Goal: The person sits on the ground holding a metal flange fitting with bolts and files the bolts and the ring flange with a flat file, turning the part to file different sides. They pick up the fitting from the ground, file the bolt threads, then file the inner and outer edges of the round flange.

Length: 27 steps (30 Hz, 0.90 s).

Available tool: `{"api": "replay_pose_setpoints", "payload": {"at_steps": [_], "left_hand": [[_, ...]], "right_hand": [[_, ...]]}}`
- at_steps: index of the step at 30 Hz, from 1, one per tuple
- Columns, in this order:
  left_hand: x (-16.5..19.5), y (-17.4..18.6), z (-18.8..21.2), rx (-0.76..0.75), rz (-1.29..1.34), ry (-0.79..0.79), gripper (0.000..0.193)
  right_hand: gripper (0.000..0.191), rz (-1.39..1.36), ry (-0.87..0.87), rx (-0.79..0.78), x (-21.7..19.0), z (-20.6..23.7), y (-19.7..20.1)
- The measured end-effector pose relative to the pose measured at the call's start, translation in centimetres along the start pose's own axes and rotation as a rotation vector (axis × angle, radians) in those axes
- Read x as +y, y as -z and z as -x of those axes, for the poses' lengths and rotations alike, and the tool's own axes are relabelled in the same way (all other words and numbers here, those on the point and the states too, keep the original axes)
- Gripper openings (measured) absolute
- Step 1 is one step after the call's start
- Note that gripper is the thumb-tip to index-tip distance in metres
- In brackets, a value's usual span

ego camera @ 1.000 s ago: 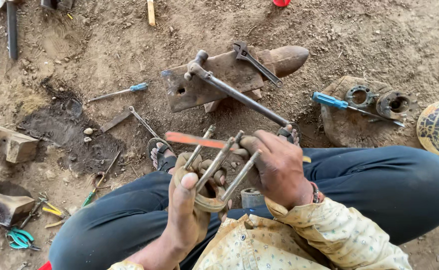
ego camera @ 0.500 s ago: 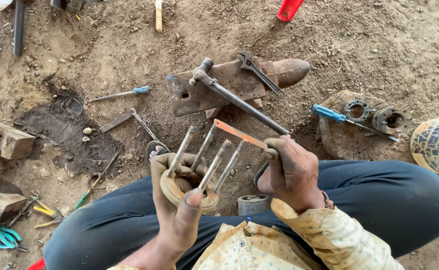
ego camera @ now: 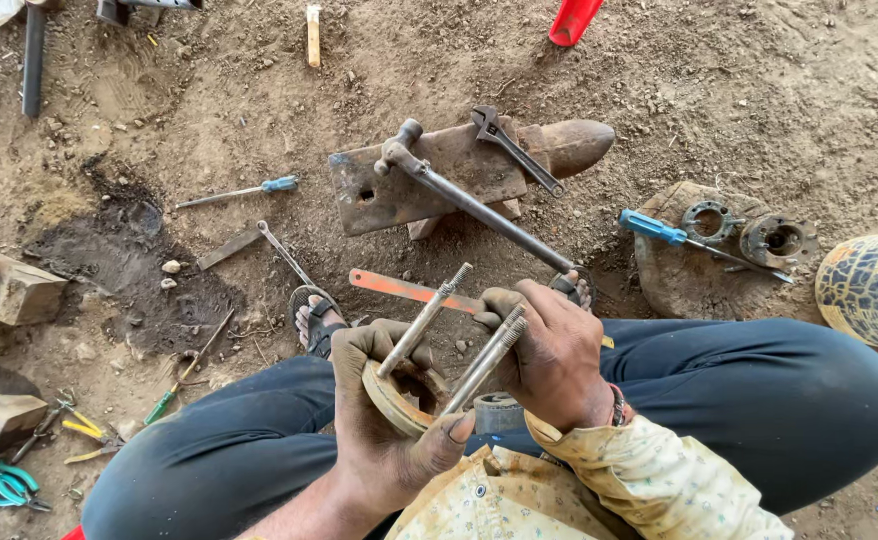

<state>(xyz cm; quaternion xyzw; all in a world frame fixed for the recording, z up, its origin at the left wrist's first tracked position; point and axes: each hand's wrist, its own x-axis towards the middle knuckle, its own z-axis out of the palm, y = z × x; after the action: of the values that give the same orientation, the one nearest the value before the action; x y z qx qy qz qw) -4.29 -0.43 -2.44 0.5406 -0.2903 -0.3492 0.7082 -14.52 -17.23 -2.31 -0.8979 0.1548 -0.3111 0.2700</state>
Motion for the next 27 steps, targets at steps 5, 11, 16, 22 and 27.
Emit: {"api": "replay_pose_setpoints", "payload": {"at_steps": [5,11,16,22,27], "left_hand": [[0.1,0.2,0.1,0.014,-0.115,-0.055,0.066],[0.6,0.9,-0.6,0.078,-0.054,-0.109,0.067],[0.5,0.6,-0.3,-0.002,-0.144,-0.138,0.066],[0.4,0.6,-0.2,0.017,-0.165,-0.082,0.071],[0.6,0.7,-0.4,0.006,-0.311,-0.208,0.068]], "right_hand": [[0.019,0.06,0.02,0.016,0.5,0.2,0.0],[0.011,0.013,-0.047,0.028,1.7,0.5,0.4],[0.014,-0.007,0.008,-0.034,1.5,0.3,0.0],[0.023,-0.007,-0.003,-0.041,1.1,0.2,0.4],[0.016,-0.027,-0.018,-0.032,1.2,0.7,0.3]]}}
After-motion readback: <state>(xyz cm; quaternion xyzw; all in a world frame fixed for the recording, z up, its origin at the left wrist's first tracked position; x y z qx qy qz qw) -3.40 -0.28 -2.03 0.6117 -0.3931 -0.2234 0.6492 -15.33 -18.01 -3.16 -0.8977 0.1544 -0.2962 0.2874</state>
